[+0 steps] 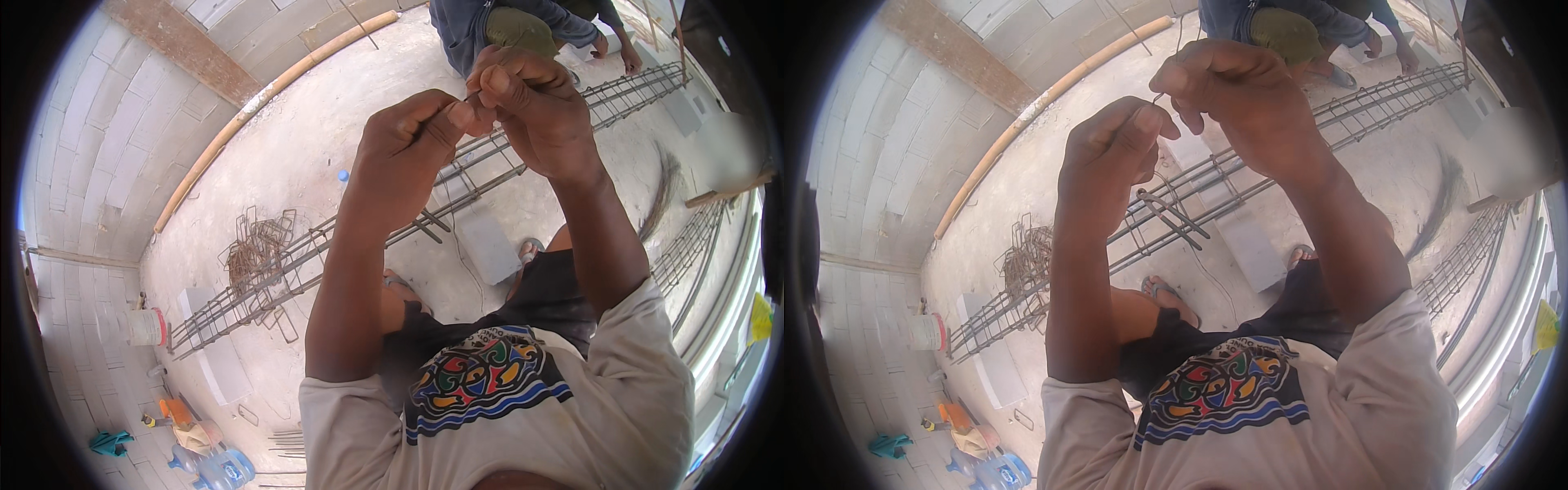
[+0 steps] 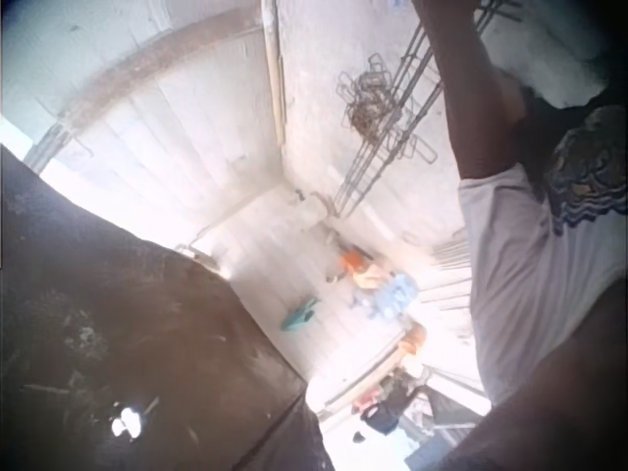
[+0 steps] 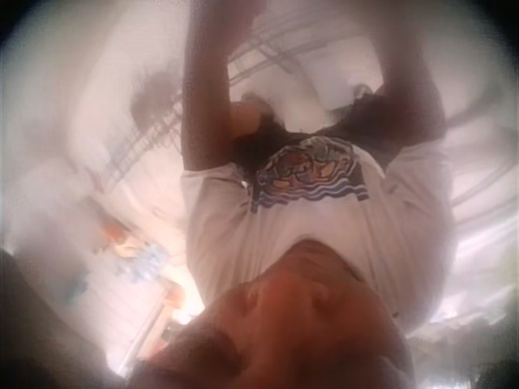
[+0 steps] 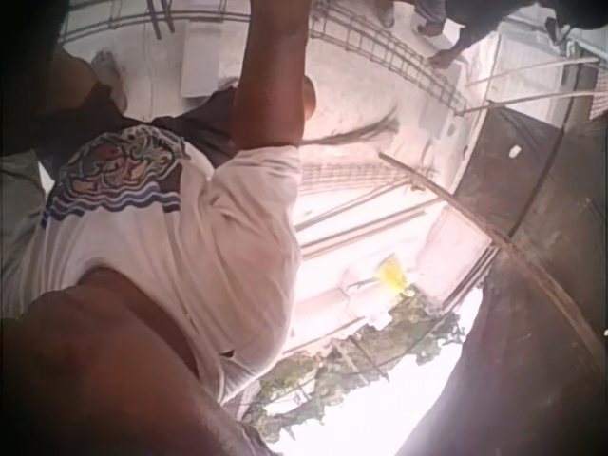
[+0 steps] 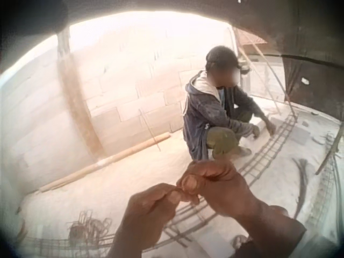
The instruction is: The person assembles a rebar cage by tying intersecting steel bars with wire using pliers. They work along the length of the cage, securing each joint while another person assists nearby.
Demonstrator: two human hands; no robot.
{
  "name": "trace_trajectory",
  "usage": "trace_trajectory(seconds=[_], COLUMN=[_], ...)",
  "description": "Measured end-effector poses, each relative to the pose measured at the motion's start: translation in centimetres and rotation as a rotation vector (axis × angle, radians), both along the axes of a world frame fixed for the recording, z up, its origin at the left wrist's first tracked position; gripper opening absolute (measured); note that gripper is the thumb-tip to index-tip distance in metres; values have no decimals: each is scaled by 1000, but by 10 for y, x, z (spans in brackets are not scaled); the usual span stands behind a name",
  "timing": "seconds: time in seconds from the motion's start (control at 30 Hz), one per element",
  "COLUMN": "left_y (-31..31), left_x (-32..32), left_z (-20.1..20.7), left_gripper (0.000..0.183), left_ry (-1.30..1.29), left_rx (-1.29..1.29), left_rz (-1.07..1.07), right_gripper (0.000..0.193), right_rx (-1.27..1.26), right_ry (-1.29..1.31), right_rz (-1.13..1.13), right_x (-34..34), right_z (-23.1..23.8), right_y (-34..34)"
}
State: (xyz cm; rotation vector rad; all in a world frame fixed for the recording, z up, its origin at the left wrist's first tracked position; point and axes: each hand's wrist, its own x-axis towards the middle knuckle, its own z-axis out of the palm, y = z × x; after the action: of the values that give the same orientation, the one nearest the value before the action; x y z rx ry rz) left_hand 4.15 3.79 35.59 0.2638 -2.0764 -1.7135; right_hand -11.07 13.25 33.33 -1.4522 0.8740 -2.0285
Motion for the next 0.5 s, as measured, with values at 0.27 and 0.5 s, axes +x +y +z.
trace_trajectory(seconds=[0.27,0.5], left_y=[32,35], left_x=[-19,-25], left_z=[-17,-29], left_gripper=[27,32], left_ry=[97,614], left_rx=[16,-182], left_rz=[-54,193], right_gripper=[22,13], right_rx=[-148,65], right_ry=[42,656], right_rz=[77,-584], right_x=[0,6], right_z=[34,43], right_y=[39,60])
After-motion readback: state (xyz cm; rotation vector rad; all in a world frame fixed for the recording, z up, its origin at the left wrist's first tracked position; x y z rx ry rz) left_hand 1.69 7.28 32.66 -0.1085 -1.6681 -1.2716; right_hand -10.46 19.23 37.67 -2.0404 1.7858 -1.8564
